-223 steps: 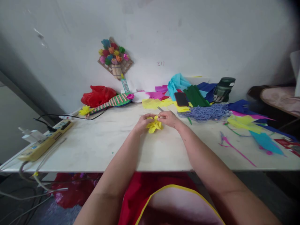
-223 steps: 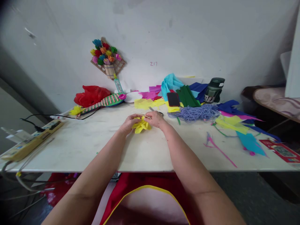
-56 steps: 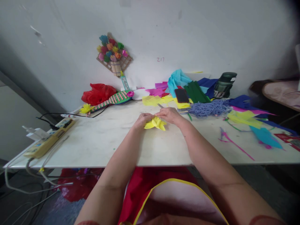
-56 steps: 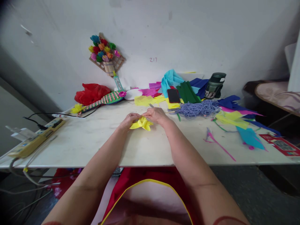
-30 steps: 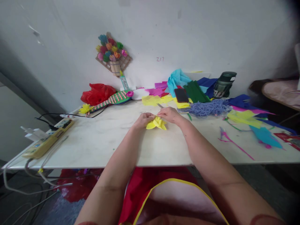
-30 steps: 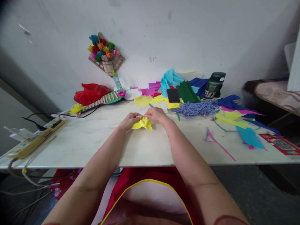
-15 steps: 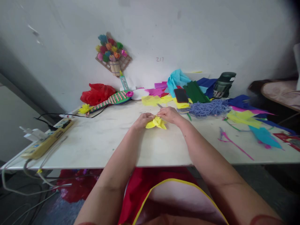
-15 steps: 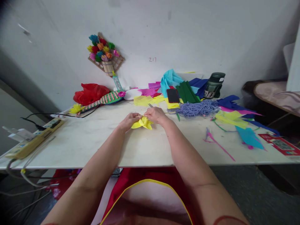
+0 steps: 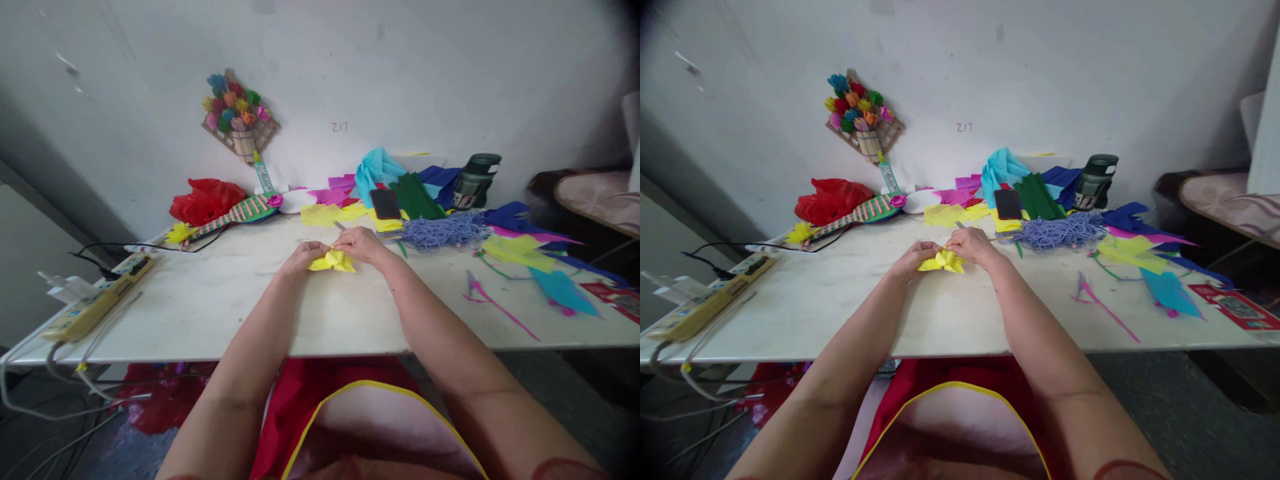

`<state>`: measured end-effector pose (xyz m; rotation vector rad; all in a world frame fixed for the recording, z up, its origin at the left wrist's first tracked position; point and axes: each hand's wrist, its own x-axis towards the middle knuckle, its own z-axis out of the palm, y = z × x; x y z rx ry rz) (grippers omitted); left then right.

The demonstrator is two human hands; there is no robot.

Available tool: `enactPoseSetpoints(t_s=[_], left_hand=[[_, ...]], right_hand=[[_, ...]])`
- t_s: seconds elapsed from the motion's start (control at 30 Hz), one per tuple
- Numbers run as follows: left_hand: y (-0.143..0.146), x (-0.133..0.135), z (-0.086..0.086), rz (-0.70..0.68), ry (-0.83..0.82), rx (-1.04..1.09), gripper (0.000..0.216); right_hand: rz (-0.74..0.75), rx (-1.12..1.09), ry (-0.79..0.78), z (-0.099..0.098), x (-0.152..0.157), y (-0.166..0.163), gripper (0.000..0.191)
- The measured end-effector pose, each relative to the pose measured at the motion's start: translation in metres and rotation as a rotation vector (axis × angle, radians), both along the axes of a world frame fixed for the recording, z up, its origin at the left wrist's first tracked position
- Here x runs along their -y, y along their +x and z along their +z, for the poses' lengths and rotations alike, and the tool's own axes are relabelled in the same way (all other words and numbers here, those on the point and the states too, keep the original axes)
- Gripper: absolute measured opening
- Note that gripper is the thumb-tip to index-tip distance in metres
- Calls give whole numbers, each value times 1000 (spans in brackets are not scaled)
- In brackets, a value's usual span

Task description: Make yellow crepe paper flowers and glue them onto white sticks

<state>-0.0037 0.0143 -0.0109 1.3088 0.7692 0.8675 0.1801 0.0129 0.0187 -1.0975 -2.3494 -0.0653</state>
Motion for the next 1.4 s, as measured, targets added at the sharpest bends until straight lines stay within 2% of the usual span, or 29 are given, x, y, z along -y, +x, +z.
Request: enactPoseSetpoints(t_s=[0.23,0.47,1.13,1.4], left_hand=[[-1,-2,-2,28,16,-47,29],[0,1,1,-2,3,-54,27],[2,1,1,5,3,-88,31],[1,0,-1,23,87,-168,33]], right_hand=[[-26,0,-85,-1,0,0,18],[-19,-10,-152,-1,1,0,20],[-5,20,-64,2,4,-3,16],[-94,-43,-183,3,7,-6,14]])
